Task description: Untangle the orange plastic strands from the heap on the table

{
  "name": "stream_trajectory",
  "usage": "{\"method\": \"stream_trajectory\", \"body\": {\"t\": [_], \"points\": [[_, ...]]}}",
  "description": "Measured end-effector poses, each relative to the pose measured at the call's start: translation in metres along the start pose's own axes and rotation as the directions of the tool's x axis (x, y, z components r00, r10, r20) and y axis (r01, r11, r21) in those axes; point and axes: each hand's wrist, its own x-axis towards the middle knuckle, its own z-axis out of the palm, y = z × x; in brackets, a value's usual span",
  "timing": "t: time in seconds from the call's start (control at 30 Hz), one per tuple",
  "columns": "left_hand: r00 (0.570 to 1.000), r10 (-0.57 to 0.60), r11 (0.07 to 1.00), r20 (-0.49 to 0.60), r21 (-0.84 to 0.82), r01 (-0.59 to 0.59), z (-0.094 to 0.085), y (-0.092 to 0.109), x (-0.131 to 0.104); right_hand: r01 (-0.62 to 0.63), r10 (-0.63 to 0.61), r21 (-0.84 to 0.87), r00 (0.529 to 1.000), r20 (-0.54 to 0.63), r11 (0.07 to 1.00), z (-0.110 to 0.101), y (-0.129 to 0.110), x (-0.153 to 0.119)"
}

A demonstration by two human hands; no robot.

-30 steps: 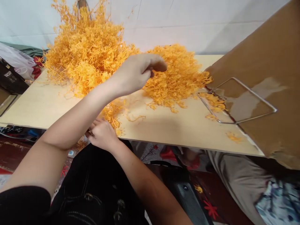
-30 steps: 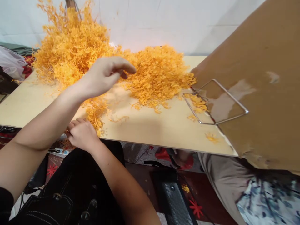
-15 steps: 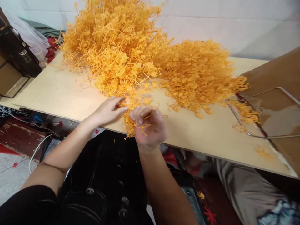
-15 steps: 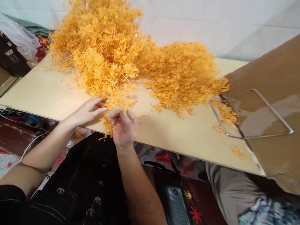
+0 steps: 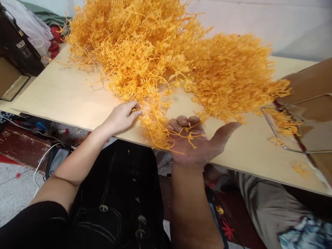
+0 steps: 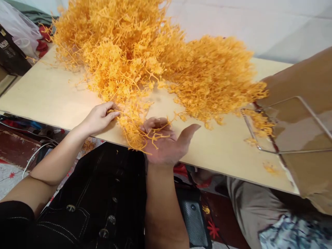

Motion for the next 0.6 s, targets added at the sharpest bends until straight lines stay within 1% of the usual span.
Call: {"method": "stream_trajectory", "body": {"t": [0.1,0.13,0.2,0.27,0.3,0.33,0.4,0.47,0.53,0.6], "points": [[0.999,-0.016,0.996,-0.039,-0.093,0.013,0.001,0.000,0.001,-0.020,0.022,-0.079,1.000,0.021,0.997,-0.006,-0.004,-0.005],[0.998,-0.028,0.991,-0.053,-0.131,0.020,0.001,0.000,0.002,-0.028,0.032,-0.098,0.999,0.042,0.995,-0.007,-0.004,-0.006],[0.996,-0.063,0.972,-0.068,-0.232,0.046,0.001,0.002,0.002,-0.026,0.044,-0.140,0.991,0.124,0.990,-0.008,-0.005,-0.008],[0.993,-0.107,0.933,-0.045,-0.350,0.084,-0.002,0.004,0.002,-0.023,0.071,-0.216,0.974,0.216,0.976,-0.008,-0.003,-0.009],[0.992,-0.129,0.908,-0.013,-0.403,0.113,-0.004,0.006,0.001,-0.026,0.091,-0.269,0.969,0.229,0.963,-0.007,-0.002,-0.009],[0.988,-0.151,0.881,0.025,-0.449,0.146,-0.006,0.007,0.000,-0.036,0.110,-0.328,0.972,0.209,0.944,-0.006,0.000,-0.010],[0.979,-0.187,0.829,0.084,-0.521,0.203,-0.011,0.008,-0.003,-0.089,0.160,-0.454,0.980,0.119,0.887,-0.004,0.003,-0.010],[0.973,-0.209,0.794,0.094,-0.565,0.225,-0.017,0.005,-0.007,-0.133,0.206,-0.583,0.977,0.060,0.801,0.000,0.006,-0.010],[0.972,-0.234,0.780,0.032,-0.591,0.207,-0.024,0.000,-0.011,-0.131,0.237,-0.692,0.970,0.059,0.710,0.004,0.008,-0.009],[0.961,-0.271,0.777,-0.062,-0.603,0.180,-0.033,-0.007,-0.015,-0.097,0.218,-0.754,0.974,0.062,0.650,0.009,0.010,-0.007]]}}
